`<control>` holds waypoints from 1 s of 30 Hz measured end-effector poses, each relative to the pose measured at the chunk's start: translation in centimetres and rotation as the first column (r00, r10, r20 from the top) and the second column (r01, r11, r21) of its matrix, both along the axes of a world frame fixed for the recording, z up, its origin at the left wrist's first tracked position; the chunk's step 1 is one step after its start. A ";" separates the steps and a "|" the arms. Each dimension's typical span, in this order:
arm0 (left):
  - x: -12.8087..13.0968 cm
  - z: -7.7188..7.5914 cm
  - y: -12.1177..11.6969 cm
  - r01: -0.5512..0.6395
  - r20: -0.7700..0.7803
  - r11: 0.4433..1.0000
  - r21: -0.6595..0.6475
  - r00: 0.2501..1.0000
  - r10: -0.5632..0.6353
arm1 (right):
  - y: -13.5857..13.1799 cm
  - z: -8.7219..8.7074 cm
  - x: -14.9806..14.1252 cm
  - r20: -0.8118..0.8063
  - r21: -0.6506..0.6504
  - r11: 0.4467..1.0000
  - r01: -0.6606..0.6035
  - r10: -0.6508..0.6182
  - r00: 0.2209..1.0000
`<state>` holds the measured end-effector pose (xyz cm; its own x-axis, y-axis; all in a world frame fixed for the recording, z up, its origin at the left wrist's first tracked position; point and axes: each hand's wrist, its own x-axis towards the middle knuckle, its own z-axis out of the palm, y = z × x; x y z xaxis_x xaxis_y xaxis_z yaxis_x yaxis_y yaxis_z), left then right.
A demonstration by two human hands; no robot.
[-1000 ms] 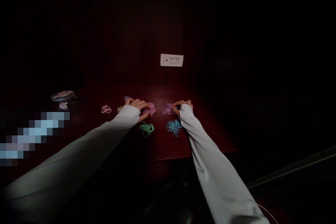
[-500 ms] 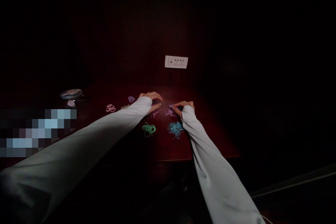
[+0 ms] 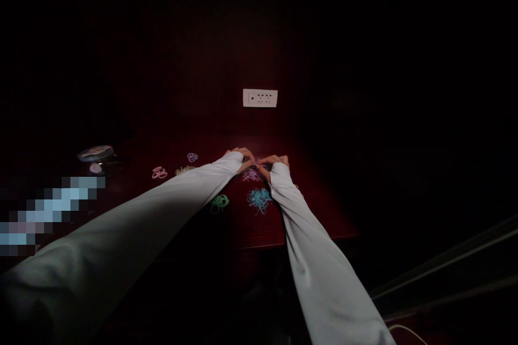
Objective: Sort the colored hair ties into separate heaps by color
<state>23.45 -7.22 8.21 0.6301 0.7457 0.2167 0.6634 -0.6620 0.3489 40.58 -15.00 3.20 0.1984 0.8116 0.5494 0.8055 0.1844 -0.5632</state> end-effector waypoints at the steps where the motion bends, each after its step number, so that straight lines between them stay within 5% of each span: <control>1: 0.2 -0.1 0.1 -0.004 0.009 1.000 -0.019 1.000 0.005 | -0.2 0.2 -0.1 -0.001 -0.004 1.000 -0.003 0.003 1.000; 30: 0.6 -2.4 1.5 -0.006 0.146 0.999 -0.039 0.989 0.012 | -0.2 0.6 0.1 0.049 -0.146 0.988 0.045 -0.038 0.998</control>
